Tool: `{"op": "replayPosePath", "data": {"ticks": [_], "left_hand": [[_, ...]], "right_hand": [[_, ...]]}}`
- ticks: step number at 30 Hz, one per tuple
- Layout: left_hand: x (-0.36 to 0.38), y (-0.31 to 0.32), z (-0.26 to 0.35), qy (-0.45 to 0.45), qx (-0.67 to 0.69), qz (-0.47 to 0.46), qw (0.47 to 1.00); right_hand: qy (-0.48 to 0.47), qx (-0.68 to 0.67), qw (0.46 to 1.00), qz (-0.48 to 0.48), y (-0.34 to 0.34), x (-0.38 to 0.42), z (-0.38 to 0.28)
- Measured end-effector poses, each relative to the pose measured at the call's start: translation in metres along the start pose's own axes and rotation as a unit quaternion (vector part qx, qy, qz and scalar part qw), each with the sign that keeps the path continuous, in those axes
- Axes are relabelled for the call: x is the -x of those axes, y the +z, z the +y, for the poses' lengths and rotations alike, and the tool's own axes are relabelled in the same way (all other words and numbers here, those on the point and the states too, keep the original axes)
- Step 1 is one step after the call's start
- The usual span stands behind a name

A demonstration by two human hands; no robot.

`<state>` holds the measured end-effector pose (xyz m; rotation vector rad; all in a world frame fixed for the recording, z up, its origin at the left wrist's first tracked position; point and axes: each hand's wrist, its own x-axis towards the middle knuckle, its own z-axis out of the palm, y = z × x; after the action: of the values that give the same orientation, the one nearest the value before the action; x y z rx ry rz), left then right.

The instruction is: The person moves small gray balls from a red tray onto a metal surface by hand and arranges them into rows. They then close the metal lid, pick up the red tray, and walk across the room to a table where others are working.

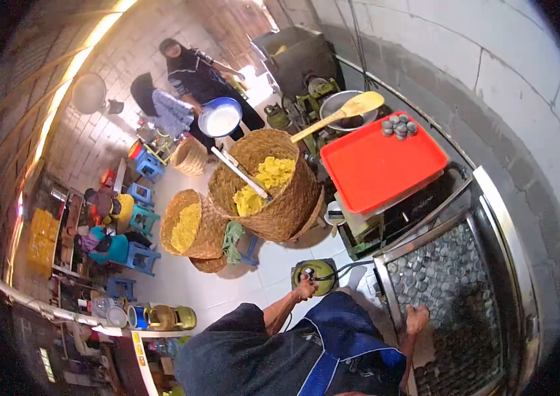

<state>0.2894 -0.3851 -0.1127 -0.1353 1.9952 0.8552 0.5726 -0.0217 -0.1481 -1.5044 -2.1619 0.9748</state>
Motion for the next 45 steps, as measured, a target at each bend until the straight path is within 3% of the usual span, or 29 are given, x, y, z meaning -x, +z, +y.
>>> {"op": "replayPosePath", "data": {"ticks": [2,3,6,8,10,11,14,16,18,19,20,21,22,24,26,27,28,29,30,32,33,34,36,37,38,40,42,44,45], "left_hand": [[-0.009,0.000,-0.011,0.030,-0.012,0.003,0.999],[-0.008,-0.001,-0.006,0.007,0.006,0.000,1.000],[-0.008,-0.003,-0.008,-0.001,-0.015,0.006,1.000],[0.003,-0.004,0.003,0.013,-0.066,0.009,0.998],[0.000,-0.007,0.000,-0.001,-0.018,-0.024,1.000],[-0.003,-0.006,-0.004,0.002,-0.009,-0.024,1.000],[-0.032,0.000,-0.032,0.006,0.019,-0.002,1.000],[-0.070,0.001,-0.065,-0.016,0.100,-0.035,0.994],[-0.065,0.004,-0.063,0.000,0.154,-0.036,0.987],[-0.056,0.008,-0.056,-0.010,0.114,0.026,0.993],[-0.052,0.010,-0.049,-0.020,0.073,0.087,0.993],[-0.064,0.006,-0.061,0.046,-0.008,0.058,0.997],[-0.078,0.002,-0.071,0.050,-0.004,0.057,0.997],[-0.094,-0.005,-0.080,0.028,0.239,-0.016,0.971],[-0.107,-0.013,-0.073,0.016,0.201,-0.021,0.979],[-0.097,-0.021,-0.057,0.089,0.017,-0.002,0.996],[-0.093,-0.027,-0.044,0.160,-0.166,0.020,0.973],[-0.116,-0.036,-0.062,0.331,-0.390,0.045,0.858],[-0.117,-0.040,-0.050,0.333,-0.386,0.046,0.859],[-0.116,-0.048,-0.030,0.139,-0.200,0.071,0.967],[-0.128,-0.058,-0.038,0.278,-0.426,0.098,0.856],[-0.163,-0.047,-0.046,0.279,-0.423,0.098,0.857],[-0.206,-0.061,-0.078,0.152,-0.197,0.051,0.967],[-0.207,-0.067,-0.079,0.252,-0.293,0.083,0.918],[-0.205,-0.073,-0.072,0.252,-0.291,0.083,0.919],[-0.198,-0.083,-0.050,0.125,0.034,0.024,0.991],[-0.212,-0.079,-0.045,0.127,0.076,0.029,0.989],[-0.225,-0.074,-0.046,0.130,0.116,0.035,0.984],[-0.228,-0.069,-0.050,0.233,0.190,0.069,0.951]], "right_hand": [[-0.018,-0.013,1.000,0.012,-0.010,0.000,0.002],[-0.039,0.002,0.995,-0.096,-0.018,-0.010,0.009],[-0.007,-0.103,0.991,-0.090,-0.003,-0.015,0.060],[-0.106,-0.023,0.993,-0.047,0.017,-0.029,0.118],[0.015,-0.111,0.985,-0.134,0.007,-0.041,0.118],[0.210,-0.219,0.941,-0.152,-0.011,-0.033,0.078],[0.080,-0.309,0.934,-0.163,-0.017,-0.031,0.078],[0.107,-0.293,0.930,-0.193,-0.011,-0.049,0.115],[0.110,-0.544,0.799,-0.231,-0.025,-0.054,0.103],[0.104,-0.539,0.803,-0.233,-0.028,-0.056,0.091],[0.114,-0.415,0.883,-0.188,-0.030,-0.055,0.076],[0.122,-0.281,0.942,-0.137,-0.029,-0.058,0.071],[0.117,-0.280,0.943,-0.134,-0.028,-0.063,0.065],[-0.034,-0.121,0.982,-0.142,-0.020,-0.077,0.087],[-0.010,-0.146,0.976,-0.160,-0.028,-0.078,0.051],[0.016,-0.171,0.968,-0.181,-0.038,-0.070,0.012],[0.013,-0.168,0.969,-0.178,-0.041,-0.068,-0.007],[-0.036,-0.116,0.977,-0.174,-0.042,-0.069,-0.022],[-0.084,-0.064,0.980,-0.170,-0.043,-0.068,-0.043],[-0.069,-0.053,0.980,-0.177,-0.048,-0.063,-0.094],[-0.049,-0.045,0.981,-0.184,-0.048,-0.063,-0.112],[-0.051,-0.042,0.981,-0.184,-0.046,-0.068,-0.116],[0.066,-0.232,0.936,-0.256,-0.039,-0.077,-0.123],[0.064,-0.230,0.936,-0.257,-0.038,-0.078,-0.136],[0.058,-0.161,0.938,-0.303,-0.038,-0.077,-0.158],[0.051,-0.090,0.932,-0.346,-0.032,-0.082,-0.181],[0.171,-0.231,0.866,-0.409,-0.029,-0.083,-0.206],[0.140,-0.203,0.870,-0.426,-0.042,-0.070,-0.279],[0.109,-0.175,0.873,-0.443,-0.046,-0.063,-0.312]]}}
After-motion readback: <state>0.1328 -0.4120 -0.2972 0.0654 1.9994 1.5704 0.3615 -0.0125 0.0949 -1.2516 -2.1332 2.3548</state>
